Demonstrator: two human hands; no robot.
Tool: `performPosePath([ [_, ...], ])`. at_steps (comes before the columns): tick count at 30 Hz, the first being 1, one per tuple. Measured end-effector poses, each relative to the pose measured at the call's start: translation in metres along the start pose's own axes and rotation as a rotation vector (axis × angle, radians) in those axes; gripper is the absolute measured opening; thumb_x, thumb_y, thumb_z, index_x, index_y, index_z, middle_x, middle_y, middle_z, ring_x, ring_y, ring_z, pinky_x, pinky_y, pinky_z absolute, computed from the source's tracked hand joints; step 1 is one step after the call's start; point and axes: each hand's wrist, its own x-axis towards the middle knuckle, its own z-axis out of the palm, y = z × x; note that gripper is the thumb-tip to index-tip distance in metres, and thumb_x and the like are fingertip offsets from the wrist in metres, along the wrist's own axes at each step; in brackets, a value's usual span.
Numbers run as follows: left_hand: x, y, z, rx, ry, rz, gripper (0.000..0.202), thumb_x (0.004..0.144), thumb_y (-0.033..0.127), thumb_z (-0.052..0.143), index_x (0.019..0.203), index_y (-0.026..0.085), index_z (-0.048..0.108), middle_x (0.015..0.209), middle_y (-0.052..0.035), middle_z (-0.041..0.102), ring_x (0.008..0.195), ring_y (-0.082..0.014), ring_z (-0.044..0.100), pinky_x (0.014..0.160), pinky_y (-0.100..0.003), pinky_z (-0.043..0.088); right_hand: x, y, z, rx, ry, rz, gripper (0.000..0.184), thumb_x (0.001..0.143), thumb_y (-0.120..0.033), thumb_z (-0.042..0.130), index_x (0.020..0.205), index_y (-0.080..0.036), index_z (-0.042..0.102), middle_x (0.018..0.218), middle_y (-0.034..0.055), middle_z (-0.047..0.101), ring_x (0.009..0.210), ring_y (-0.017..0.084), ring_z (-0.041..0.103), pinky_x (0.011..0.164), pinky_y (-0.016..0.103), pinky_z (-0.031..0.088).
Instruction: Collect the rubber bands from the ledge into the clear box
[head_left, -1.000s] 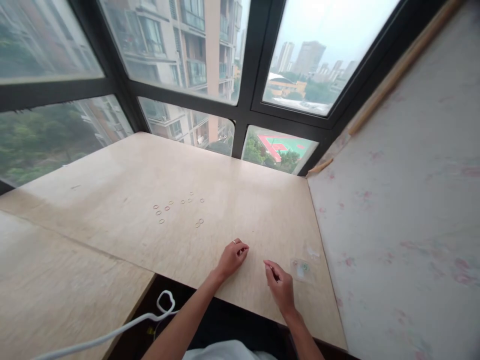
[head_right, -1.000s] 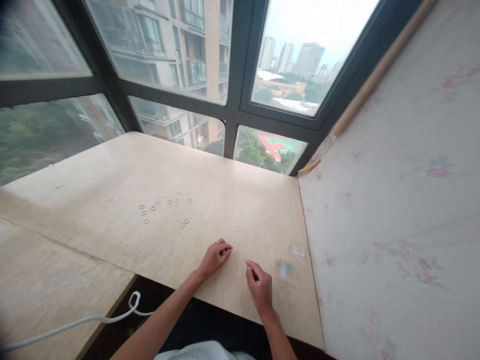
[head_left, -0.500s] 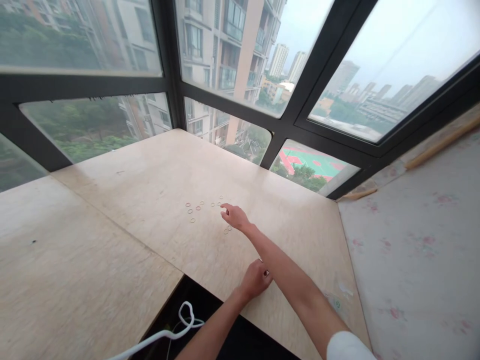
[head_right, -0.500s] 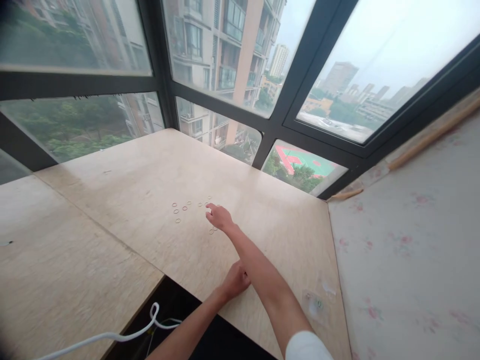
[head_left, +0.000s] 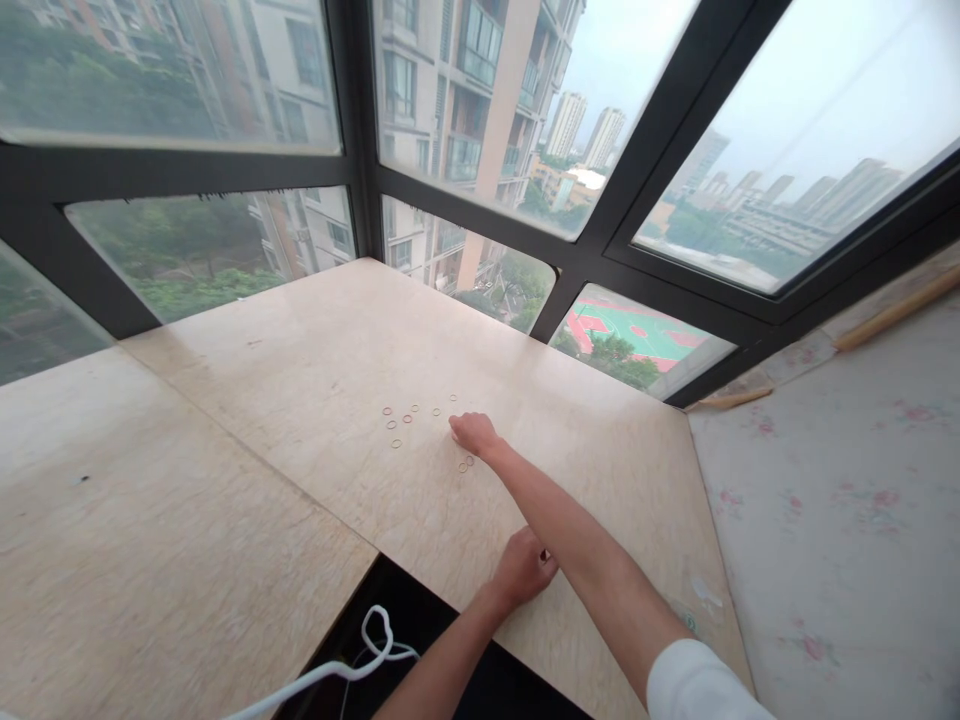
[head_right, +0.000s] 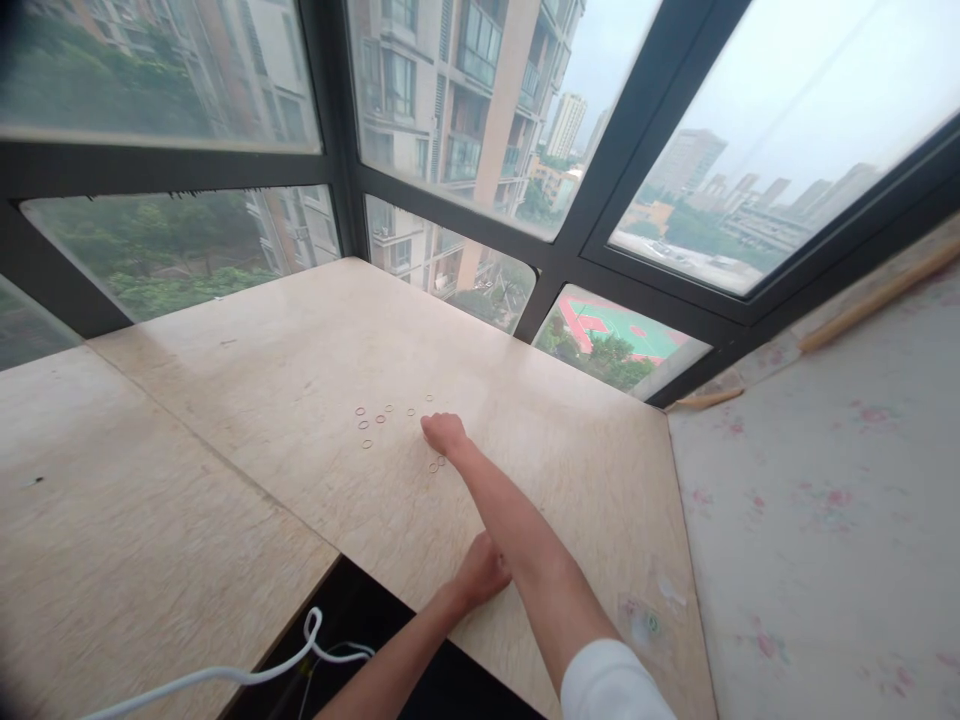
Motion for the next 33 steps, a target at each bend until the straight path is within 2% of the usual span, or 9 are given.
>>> performPosePath([
  [3,0.001,-0.001,0.001,0.052,0.053,0.028,0.015,0.072,0.014,0.05,0.057,0.017,0.048,0.064,-0.0046,0.056,0.062,-0.0153,0.049,0.057,-0.028,0.034,-0.011,0.004,0.002,0.003,-0.01,-0.011,0.021,0.09,-0.023,0.045,0.102,-0.014,0.058,0.104,0.0178,0.063,0.097,0.022,0.059,0.078,0.032,0.043],
  [6,0.001,-0.002,0.003,0.084,0.052,0.034,0.016,0.072,0.013,0.051,0.057,0.016,0.046,0.064,-0.004,0.055,0.061,-0.0143,0.048,0.055,-0.026,0.032,-0.023,0.008,0.005,0.052,0.004,-0.007,0.018,0.086,-0.024,0.051,0.098,-0.014,0.059,0.1,0.0167,0.064,0.092,0.021,0.06,0.075,0.03,0.042],
  [10,0.003,-0.003,0.004,0.085,0.074,0.051,0.013,0.071,0.01,0.051,0.059,0.015,0.048,0.066,-0.0035,0.055,0.062,-0.0133,0.047,0.055,-0.024,0.031,-0.048,0.016,0.012,0.175,0.083,0.026,0.014,0.08,-0.025,0.054,0.089,-0.016,0.06,0.087,0.0096,0.066,0.08,0.018,0.061,0.067,0.025,0.04],
  [13,0.004,-0.001,0.002,0.046,0.067,0.079,0.013,0.073,0.009,0.049,0.061,0.015,0.051,0.068,-0.003,0.056,0.062,-0.012,0.047,0.055,-0.023,0.032,-0.08,0.025,0.019,0.301,0.19,0.075,0.013,0.078,-0.027,0.053,0.087,-0.018,0.058,0.079,0.004,0.065,0.072,0.015,0.058,0.062,0.022,0.037],
  [21,0.006,0.002,-0.001,0.03,0.036,0.093,0.015,0.081,0.013,0.048,0.077,0.014,0.063,0.076,-0.0046,0.059,0.068,-0.0128,0.052,0.06,-0.023,0.039,-0.198,0.06,0.048,0.666,0.447,0.279,0.008,0.079,-0.023,0.042,0.084,-0.018,0.047,0.055,-0.0055,0.053,0.047,0.008,0.049,0.048,0.017,0.034],
  [26,0.008,0.004,-0.003,0.05,0.037,0.113,0.016,0.084,0.02,0.05,0.082,0.016,0.065,0.077,-0.0038,0.059,0.069,-0.0122,0.054,0.065,-0.024,0.042,-0.286,0.087,0.076,1.157,0.659,0.566,0.015,0.079,-0.033,0.047,0.079,-0.02,0.042,0.047,-0.0076,0.049,0.034,0.007,0.037,0.036,0.016,0.027],
  [30,0.009,0.006,-0.005,0.051,0.041,0.112,0.019,0.087,0.025,0.048,0.082,0.017,0.064,0.079,-0.0046,0.06,0.071,-0.0131,0.056,0.064,-0.025,0.044,-0.356,0.11,0.099,1.163,0.786,0.767,0.021,0.079,-0.039,0.052,0.08,-0.02,0.044,0.043,-0.0095,0.041,0.036,0.007,0.033,0.037,0.016,0.024],
  [33,0.011,0.007,-0.006,0.056,0.038,0.116,0.02,0.087,0.028,0.048,0.083,0.017,0.064,0.08,-0.0048,0.061,0.072,-0.0136,0.057,0.064,-0.025,0.045,-0.397,0.124,0.109,1.065,0.805,0.881,0.023,0.078,-0.041,0.055,0.079,-0.019,0.048,0.042,-0.0096,0.036,0.037,0.007,0.031,0.038,0.018,0.023],
])
